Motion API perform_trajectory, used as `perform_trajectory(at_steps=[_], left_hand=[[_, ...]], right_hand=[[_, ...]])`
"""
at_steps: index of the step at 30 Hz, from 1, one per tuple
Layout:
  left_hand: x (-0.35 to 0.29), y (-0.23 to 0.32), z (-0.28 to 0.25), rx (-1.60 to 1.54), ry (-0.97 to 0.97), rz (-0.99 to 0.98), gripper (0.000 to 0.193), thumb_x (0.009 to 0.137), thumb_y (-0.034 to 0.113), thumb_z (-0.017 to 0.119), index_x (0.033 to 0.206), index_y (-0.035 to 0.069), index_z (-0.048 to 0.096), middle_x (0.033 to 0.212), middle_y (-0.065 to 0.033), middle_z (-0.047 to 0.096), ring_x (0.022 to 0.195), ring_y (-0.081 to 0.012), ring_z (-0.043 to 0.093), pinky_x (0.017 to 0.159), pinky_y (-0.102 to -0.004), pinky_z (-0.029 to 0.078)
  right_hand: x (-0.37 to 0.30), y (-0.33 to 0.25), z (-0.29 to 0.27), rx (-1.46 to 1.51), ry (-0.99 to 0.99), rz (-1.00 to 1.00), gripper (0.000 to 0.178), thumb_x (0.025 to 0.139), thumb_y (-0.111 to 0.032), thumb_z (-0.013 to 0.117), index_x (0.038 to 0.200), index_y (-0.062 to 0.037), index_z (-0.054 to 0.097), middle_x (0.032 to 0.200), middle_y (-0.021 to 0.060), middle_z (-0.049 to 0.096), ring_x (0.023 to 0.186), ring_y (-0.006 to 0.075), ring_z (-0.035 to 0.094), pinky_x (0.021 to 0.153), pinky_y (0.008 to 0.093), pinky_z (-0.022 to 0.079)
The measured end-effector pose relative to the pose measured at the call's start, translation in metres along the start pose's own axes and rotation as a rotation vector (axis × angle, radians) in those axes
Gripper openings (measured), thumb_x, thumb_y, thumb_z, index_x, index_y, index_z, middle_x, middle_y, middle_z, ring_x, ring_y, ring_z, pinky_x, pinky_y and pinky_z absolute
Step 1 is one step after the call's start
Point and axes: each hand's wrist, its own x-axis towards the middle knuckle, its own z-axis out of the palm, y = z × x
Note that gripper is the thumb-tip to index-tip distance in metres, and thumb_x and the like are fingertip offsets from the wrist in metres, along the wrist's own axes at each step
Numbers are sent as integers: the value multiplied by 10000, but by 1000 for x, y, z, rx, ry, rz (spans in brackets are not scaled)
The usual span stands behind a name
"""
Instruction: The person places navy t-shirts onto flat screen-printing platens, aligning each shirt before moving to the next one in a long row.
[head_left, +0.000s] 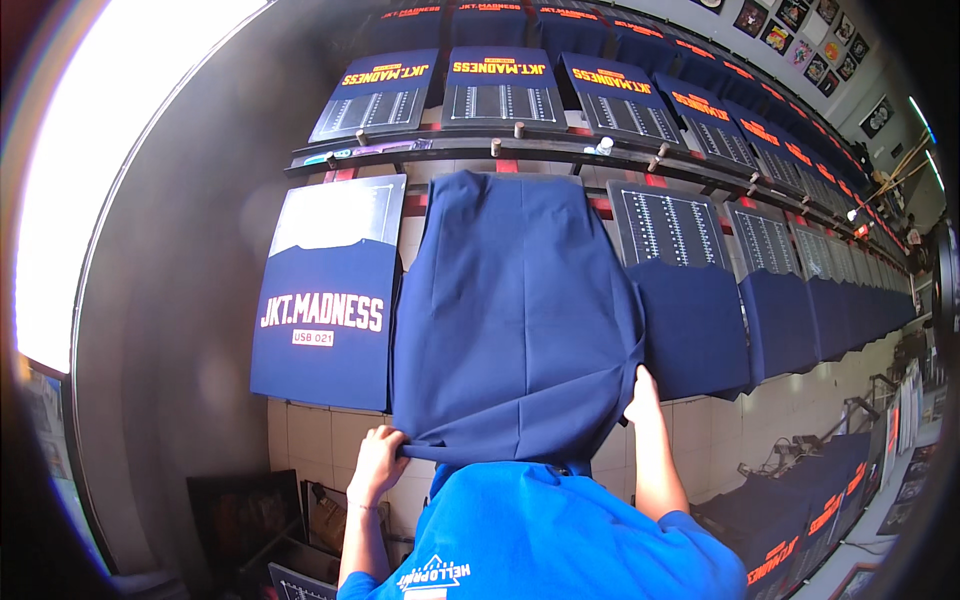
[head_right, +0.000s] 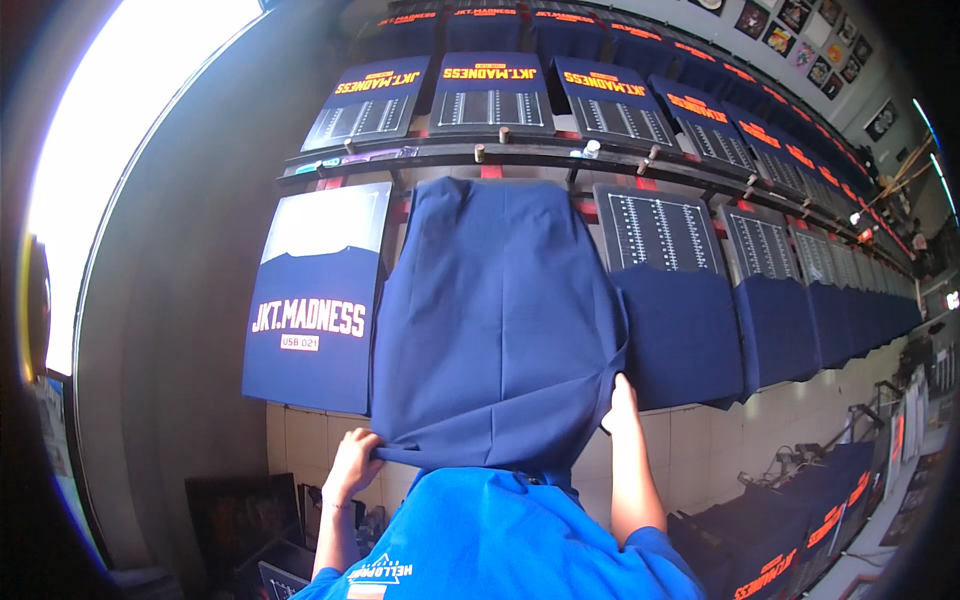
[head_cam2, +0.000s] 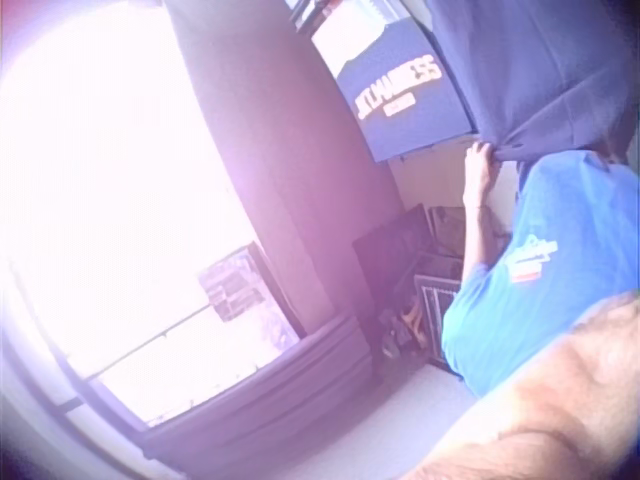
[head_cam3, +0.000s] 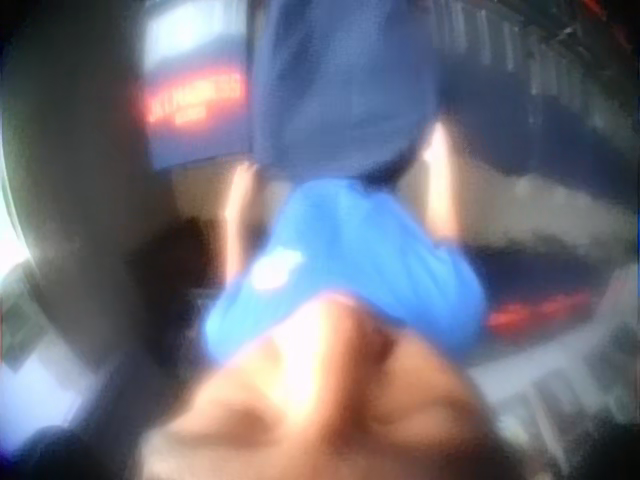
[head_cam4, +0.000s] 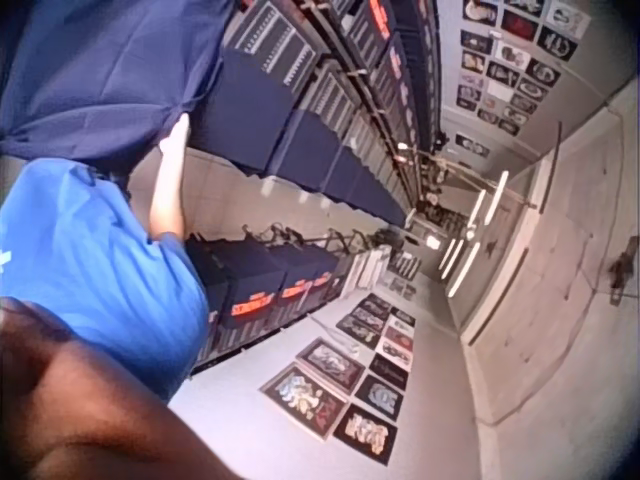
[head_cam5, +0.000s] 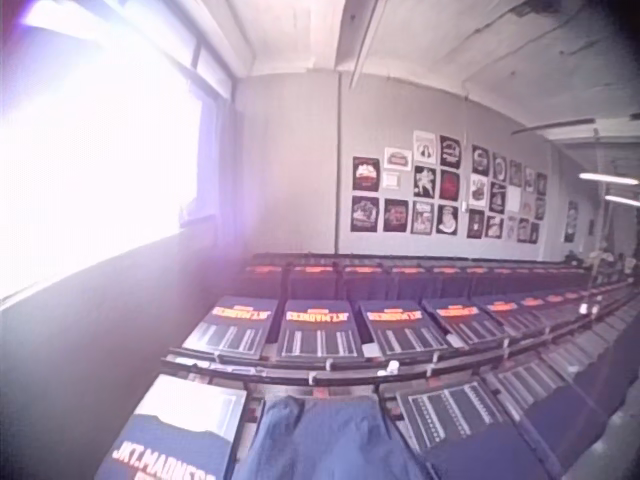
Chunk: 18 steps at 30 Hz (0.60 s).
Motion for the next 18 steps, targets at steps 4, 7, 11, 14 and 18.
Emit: perform_trajectory(at_steps=[4,7,11,14,18], left_hand=[[50,-26,43,-892,-135,-124,699,908,411,670,1459,61,420,1383,-160,533,1324,-291,456,1121,-391,336],[113,-38,89,-1347,37,-461,741,966,560,499,1502,68,356,1428,-161,493,1348,-288,437,1129,-402,331],[123,-42,114,-1506,77,-758,661,1020,555,406,1401,18,473,1330,-176,570,1191,-274,575,1013,-404,457],[54,-79,147,-1372,193,-614,620,1037,465,441,1311,-84,526,1268,-176,616,1124,-231,615,984,-350,472],[30,-115,177,-1514,-85,-515,797,1002,638,302,1381,-37,491,1371,-145,565,1288,-250,502,1120,-399,332]], right_hand=[[7,16,-7,58,-11,73,603,978,-444,547,1351,27,498,1318,143,588,1186,269,581,1005,404,475],[28,22,-9,-276,48,-109,634,953,-419,621,1371,37,480,1311,145,587,1192,244,566,1015,380,456],[27,26,-49,-452,-253,-108,469,930,-271,646,1288,23,579,1249,124,617,1160,219,557,972,395,455],[5,34,-112,-833,-4,191,435,906,-283,648,1242,-7,626,1182,119,638,1146,224,565,947,468,456],[0,64,-104,-464,-37,180,999,877,-438,713,1543,0,110,1475,220,389,1301,430,463,1058,585,401]])
